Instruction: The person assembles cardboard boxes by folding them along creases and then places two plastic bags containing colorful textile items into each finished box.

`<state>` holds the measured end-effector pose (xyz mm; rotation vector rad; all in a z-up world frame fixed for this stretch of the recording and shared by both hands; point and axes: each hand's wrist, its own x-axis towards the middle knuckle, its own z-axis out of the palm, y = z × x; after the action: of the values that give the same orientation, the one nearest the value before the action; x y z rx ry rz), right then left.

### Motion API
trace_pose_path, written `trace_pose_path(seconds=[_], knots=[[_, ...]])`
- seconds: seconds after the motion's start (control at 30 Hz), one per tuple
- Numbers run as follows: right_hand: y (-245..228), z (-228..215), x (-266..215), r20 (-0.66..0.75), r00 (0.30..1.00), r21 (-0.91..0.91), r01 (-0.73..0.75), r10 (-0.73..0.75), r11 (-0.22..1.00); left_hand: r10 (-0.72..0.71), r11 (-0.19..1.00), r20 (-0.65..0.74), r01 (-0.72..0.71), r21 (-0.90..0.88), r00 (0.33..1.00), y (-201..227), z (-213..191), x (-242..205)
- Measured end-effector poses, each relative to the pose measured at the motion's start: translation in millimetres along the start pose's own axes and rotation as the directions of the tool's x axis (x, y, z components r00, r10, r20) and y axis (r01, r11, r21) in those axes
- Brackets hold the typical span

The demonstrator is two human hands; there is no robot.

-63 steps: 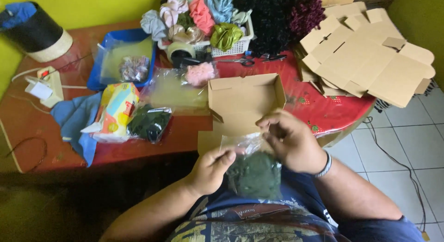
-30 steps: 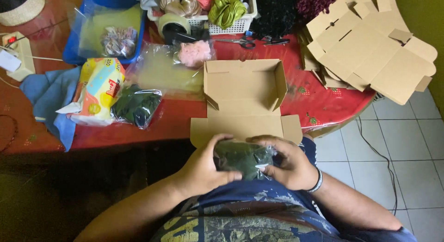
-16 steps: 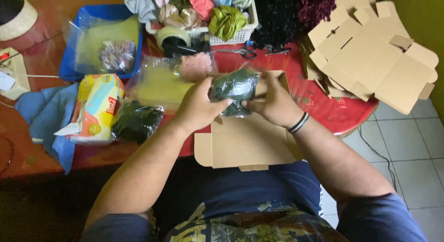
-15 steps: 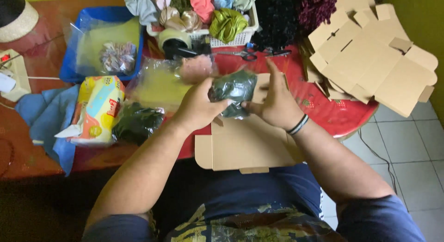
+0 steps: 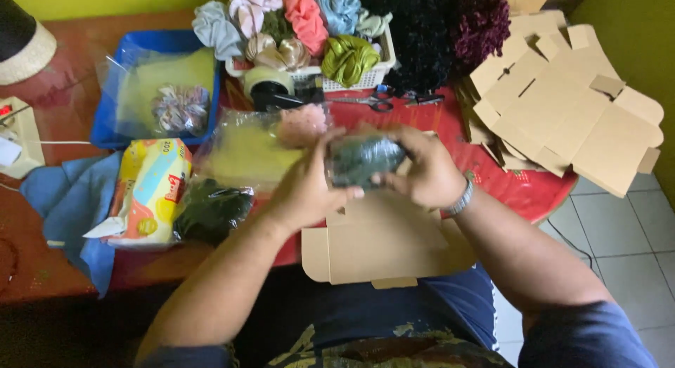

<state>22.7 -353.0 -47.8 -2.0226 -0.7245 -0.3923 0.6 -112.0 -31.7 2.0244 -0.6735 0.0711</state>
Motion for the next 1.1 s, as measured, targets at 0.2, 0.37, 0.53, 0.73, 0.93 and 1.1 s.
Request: trace_pose_path(seconds=[0.2, 0.37, 0.53, 0.73, 0.93, 1.1], knots=[[-55.3, -4.0, -59.1, 0.115, 0.993, 0.294, -0.056, 0.022, 0.954, 0.208, 0.975, -0.065, -0.202, 0.093, 0.976, 6.0, 31.3, -67.1], [-39.0, 0.5, -106.0, 0.057, 0.986, 0.440, -0.166, 0.157, 0.883, -0.006, 0.999, -0.062, 0.003, -0.046, 0.998, -5.3, 42.7, -90.3], [-61.9, -2.8, -103.0, -0.114, 0.990, 0.436, -0.022, 0.079, 0.900, 0.039, 0.951, -0.087, -0.063, -0.303, 0.995, 24.5, 33.5, -85.2], [-76.1, -3.1, -113.0, -0.193, 0.981, 0.514, 0.071, 0.034, 0.855, 0.190, 0.903, -0.124, -0.223, -0.368, 0.974, 32.7, 44.2, -97.6], [-91.7, 5.1, -144.8, -0.139, 0.980, 0.575, -0.035, 0.140, 0.818, 0.123, 0.744, 0.163, 0.018, -0.668, 0.979, 37.7, 66.2, -128.7], [-97.6, -8.4, -174.0, -0.164, 0.952, 0.478, -0.153, 0.259, 0.865, -0.006, 0.736, 0.184, 0.129, -0.665, 0.983, 50.3, 75.9, -158.6]])
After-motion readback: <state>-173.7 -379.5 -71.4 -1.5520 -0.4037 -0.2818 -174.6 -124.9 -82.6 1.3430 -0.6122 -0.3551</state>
